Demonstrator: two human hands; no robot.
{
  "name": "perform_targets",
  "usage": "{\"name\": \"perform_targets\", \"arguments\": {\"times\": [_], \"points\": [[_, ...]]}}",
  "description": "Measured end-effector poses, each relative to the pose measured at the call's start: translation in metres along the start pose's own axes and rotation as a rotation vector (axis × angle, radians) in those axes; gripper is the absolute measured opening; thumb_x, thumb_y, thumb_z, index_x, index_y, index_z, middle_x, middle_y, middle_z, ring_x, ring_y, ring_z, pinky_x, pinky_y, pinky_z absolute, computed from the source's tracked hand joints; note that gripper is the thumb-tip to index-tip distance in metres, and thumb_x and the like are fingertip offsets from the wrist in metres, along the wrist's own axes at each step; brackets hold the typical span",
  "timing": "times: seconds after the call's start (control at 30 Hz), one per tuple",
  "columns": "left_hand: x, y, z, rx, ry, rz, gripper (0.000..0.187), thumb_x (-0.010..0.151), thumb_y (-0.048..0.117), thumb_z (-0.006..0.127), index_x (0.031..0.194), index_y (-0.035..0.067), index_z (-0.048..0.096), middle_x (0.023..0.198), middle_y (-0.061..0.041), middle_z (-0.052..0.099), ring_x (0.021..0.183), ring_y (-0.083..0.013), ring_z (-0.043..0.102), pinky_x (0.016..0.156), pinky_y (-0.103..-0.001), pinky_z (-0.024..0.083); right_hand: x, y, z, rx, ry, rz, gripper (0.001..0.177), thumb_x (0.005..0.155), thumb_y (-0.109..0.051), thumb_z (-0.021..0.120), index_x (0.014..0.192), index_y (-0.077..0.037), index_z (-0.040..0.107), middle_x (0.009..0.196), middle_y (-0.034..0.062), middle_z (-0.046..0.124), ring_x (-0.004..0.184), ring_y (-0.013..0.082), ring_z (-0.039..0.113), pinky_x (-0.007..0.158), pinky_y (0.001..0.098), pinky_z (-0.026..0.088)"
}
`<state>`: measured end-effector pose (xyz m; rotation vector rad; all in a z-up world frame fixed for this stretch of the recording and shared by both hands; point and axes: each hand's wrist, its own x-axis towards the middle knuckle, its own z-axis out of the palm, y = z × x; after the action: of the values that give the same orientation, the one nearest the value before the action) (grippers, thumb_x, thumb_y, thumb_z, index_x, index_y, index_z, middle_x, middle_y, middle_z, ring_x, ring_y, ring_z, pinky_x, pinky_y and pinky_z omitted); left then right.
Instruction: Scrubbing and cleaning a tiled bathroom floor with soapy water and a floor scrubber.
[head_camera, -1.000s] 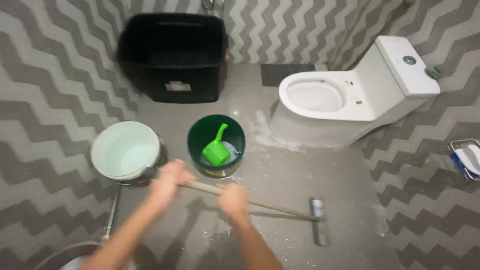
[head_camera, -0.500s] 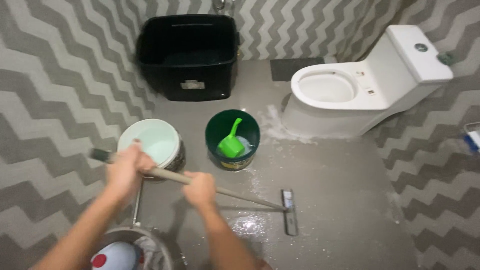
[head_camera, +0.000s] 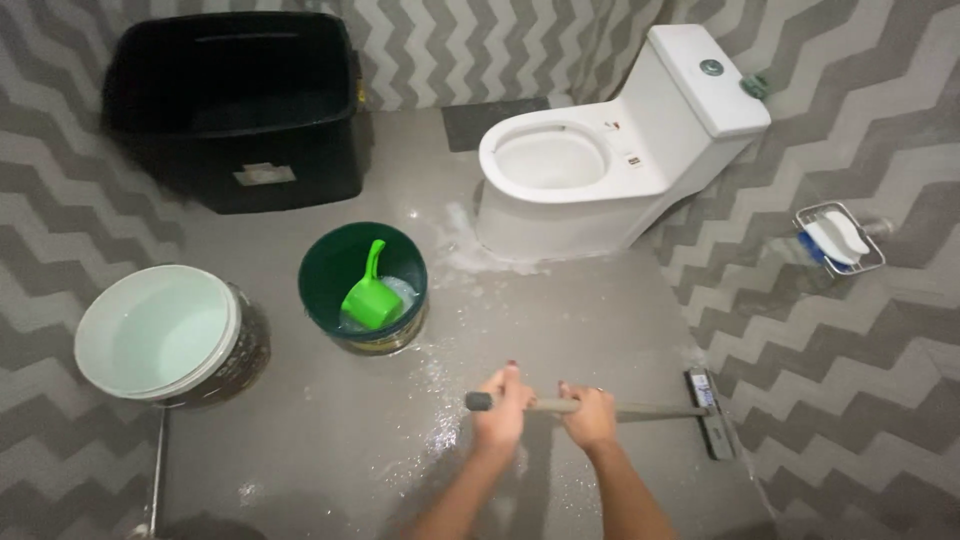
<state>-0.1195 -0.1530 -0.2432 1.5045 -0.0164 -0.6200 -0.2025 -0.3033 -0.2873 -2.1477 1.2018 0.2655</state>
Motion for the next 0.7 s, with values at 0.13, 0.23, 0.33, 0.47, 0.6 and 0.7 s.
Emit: {"name": "perform_targets", "arguments": {"times": [0.13,0.23,0.33,0.47,0.6,0.7], "points": [[0.003,-0.037,-0.004,-0.092,0.013,-0.051,0.038,0.105,0.024,0.054,0.077,0.0,0.065,0.071,-0.009,0.069,0.064,-0.0153,0.066,0.065,-0.033,0.056,0.012,0.023,0.02,-0.119,-0.001,-0.056,0.042,0.107,-0.038,0.052,0.097,-0.01,0.082,0.076,0.0057,0.078,0.06,0.0097,0.063,0.064,0.0266,0.058],[0.018,-0.064,-0.074,-0.121,0.056,-0.133,0.023,0.099,0.022,0.06,0.09,0.003,0.07,0.077,-0.008,0.072,0.07,-0.016,0.068,0.066,-0.035,0.056,-0.024,-0.023,0.051,0.07,-0.054,0.052,0.025,0.101,-0.024,0.055,0.116,-0.022,0.075,0.095,0.0026,0.077,0.066,0.0093,0.07,0.062,0.03,0.062],[0.015,-0.033,-0.193,-0.16,-0.036,0.078,0.028,0.096,0.027,0.057,0.106,0.004,0.07,0.081,-0.01,0.075,0.075,-0.0192,0.07,0.075,-0.035,0.058,-0.066,-0.097,0.098,-0.005,-0.139,-0.115,0.032,0.092,-0.011,0.065,0.12,-0.023,0.075,0.102,0.0033,0.078,0.077,0.017,0.07,0.074,0.0348,0.061],[-0.026,0.1,-0.338,0.404,0.061,0.081,0.039,0.099,0.034,0.058,0.098,-0.002,0.073,0.092,-0.013,0.077,0.085,-0.0206,0.071,0.083,-0.038,0.059,-0.111,-0.204,0.182,-0.099,-0.06,-0.466,0.039,0.08,-0.014,0.075,0.119,-0.018,0.075,0.101,0.0105,0.076,0.084,0.0232,0.073,0.082,0.0396,0.057],[-0.045,0.191,-0.427,0.253,0.097,0.109,0.039,0.112,0.034,0.04,0.085,0.009,0.056,0.077,-0.005,0.059,0.075,-0.02,0.059,0.095,-0.042,0.051,-0.164,-0.314,0.208,-0.046,0.035,-0.727,0.025,0.091,-0.023,0.064,0.108,-0.021,0.081,0.089,0.0155,0.076,0.082,0.0335,0.073,0.081,0.0468,0.056],[-0.06,0.25,-0.412,0.003,-0.003,0.304,0.044,0.115,0.027,0.04,0.073,0.013,0.042,0.06,0.0,0.037,0.062,-0.0191,0.048,0.091,-0.042,0.054,-0.194,-0.359,0.172,-0.009,-0.018,-0.707,0.025,0.102,-0.031,0.06,0.104,-0.017,0.081,0.089,0.0169,0.076,0.082,0.0363,0.072,0.082,0.0473,0.056]]}}
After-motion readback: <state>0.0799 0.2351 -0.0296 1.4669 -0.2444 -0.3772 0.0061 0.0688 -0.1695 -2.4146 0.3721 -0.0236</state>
